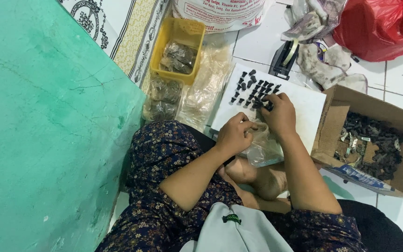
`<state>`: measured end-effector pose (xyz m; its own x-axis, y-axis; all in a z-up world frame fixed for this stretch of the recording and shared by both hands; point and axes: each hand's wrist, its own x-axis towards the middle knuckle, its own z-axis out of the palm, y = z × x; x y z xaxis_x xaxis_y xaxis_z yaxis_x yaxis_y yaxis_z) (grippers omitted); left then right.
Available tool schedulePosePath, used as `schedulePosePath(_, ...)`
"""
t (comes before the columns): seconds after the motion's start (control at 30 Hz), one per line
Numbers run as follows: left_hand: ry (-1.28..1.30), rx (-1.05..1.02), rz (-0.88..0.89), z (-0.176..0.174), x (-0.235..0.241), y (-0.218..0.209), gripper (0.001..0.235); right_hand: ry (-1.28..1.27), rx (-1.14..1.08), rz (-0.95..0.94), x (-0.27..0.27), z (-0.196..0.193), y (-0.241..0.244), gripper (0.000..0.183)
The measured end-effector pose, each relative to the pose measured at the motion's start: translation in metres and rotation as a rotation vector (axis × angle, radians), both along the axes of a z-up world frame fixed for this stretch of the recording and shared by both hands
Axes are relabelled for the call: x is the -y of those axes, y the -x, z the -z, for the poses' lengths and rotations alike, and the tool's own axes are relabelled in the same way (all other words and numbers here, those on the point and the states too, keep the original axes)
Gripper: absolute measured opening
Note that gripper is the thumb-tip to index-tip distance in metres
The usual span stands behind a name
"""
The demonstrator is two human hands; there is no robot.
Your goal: Sorting small metal fasteners from a cardboard box and placing them into small plastic bags.
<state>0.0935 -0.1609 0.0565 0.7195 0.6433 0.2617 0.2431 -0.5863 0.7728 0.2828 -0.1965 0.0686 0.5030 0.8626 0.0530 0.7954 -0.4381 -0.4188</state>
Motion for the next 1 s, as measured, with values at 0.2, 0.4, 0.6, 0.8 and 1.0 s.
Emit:
schedulePosePath(0.2,0.02,0.003,-0.009,-0.009,0.0,0.002,0.025,0.004,0.007,0.012,-0.003,-0.015,0.013,0.036)
schedulePosePath(0.4,0.054,-0.027,-0.028,-0.007,0.001,0.001,0.026,0.02,0.01,-0.025,-0.002,-0.014,0.014,0.035)
schedulePosePath(0.6,0.026,-0.031,-0.025,-0.001,0.0,0.0,0.025,0.04,0.006,0.011,-0.006,-0.022,0.023,0.041)
schedulePosePath(0.8,0.034,-0.019,-0.024,0.0,0.0,0.0,0.024,-0.022,0.001,0.006,-0.009,-0.001,0.015,0.037)
schedulePosePath(1.0,0.072,0.008,-0.039,0.003,0.0,0.0,0.024,-0.048,-0.058,0.041,-0.004,0.01,0.01,0.035)
